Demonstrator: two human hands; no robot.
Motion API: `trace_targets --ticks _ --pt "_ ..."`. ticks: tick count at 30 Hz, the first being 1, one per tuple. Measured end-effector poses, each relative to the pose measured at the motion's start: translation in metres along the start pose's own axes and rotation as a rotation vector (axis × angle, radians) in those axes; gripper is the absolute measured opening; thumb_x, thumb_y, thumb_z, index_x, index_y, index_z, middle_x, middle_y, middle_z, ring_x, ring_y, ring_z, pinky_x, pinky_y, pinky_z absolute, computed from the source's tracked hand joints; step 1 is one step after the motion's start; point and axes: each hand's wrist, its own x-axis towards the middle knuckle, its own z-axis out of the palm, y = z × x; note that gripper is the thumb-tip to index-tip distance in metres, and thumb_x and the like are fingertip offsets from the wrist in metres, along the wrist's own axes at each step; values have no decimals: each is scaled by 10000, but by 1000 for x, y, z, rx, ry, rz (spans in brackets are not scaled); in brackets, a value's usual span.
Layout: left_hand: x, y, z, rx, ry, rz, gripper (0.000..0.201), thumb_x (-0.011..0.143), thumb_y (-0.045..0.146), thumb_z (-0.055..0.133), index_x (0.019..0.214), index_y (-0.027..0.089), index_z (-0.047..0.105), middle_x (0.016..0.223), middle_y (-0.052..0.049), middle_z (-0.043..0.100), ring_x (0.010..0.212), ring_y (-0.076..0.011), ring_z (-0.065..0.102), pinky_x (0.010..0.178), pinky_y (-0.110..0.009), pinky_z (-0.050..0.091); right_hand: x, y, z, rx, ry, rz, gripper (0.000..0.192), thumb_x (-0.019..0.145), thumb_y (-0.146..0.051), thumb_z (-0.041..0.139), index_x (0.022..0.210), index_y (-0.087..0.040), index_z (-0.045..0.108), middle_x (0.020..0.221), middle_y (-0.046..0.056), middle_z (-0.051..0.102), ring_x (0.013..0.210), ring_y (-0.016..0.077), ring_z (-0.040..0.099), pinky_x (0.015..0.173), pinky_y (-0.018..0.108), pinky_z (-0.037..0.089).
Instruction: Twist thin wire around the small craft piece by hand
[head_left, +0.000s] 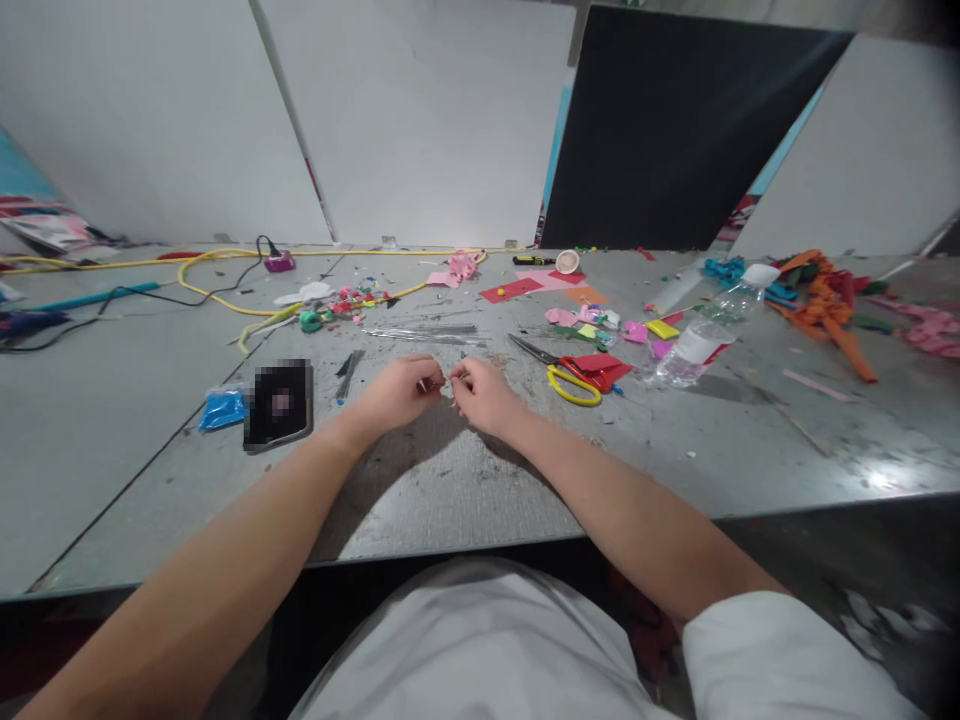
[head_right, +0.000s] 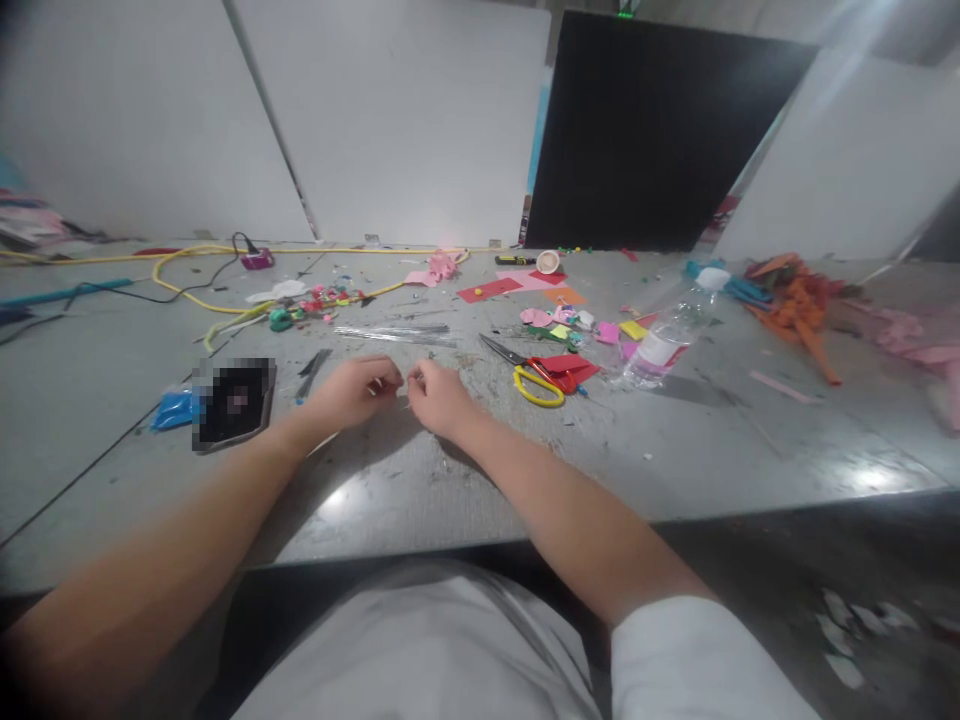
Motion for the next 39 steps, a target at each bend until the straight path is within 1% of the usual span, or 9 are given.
trace_targets --ticks 5,9,14,18,24,27,30,33,39 --pt "0 -2 0 -85 68 -41 87 747 204 628 793 218 701 791 -27 734 707 -173 660 671 -288 503 2 4 -2 -2 6 -88 48 1024 -225 585 990 -257 576 684 -30 659 622 169 651 623 280 464" --pt "-1 -4 0 -171 44 -123 90 739 248 679 802 212 734 771 -31 751 701 -179 669 653 -286 508 2 7 -4 -41 -17 -133 37 1035 -227 557 1013 -247 578 712 -27 662 650 171 645 679 298 463" --pt "-2 -2 -3 -385 -9 -301 142 751 306 817 841 202 784 838 -51 797 743 -181 700 688 -290 561 3 5 -8 -204 33 -258 35 1016 -223 574 1009 -234 606 776 -9 660 732 189 613 765 325 436" --pt "-1 1 -5 -668 -40 -462 249 779 400 915 836 188 799 815 -56 778 755 -175 714 749 -312 613 3 3 -14 -208 -3 -278 85 1057 -267 538 1016 -238 607 768 -13 644 745 196 604 773 322 426" --pt "-3 -1 -8 -937 -162 -685 421 652 433 1037 914 193 813 804 5 703 751 -129 657 807 -310 624 2 -1 -16 -217 -78 -285 97 1072 -275 535 1014 -237 603 786 -6 642 757 199 604 760 315 414" --pt "-3 0 -10 -901 -222 -680 394 698 494 994 801 182 776 779 11 654 770 -128 627 824 -306 609 1 -2 -16 -229 -105 -292 95 1065 -260 540 1003 -233 606 785 -5 644 742 194 596 756 316 408" --pt "-3 2 -10 -804 -212 -630 349 715 474 949 775 193 751 763 18 641 749 -128 601 785 -293 577 2 0 -15 -219 -116 -286 89 1054 -252 547 1013 -231 623 782 -9 649 744 189 603 757 315 411" --pt "-1 4 -8 -673 -184 -573 324 709 454 913 799 199 733 775 9 677 746 -142 615 737 -287 539 5 4 -12 -134 -96 -183 93 1036 -300 587 999 -228 635 760 -18 636 731 187 595 725 310 418" --pt "0 2 -5 -263 -190 -329 278 862 468 703 825 192 707 718 -5 674 669 -157 575 626 -280 431 9 10 -5 -43 -70 -23 163 988 -339 645 878 -220 630 724 -22 614 711 179 575 683 310 412"
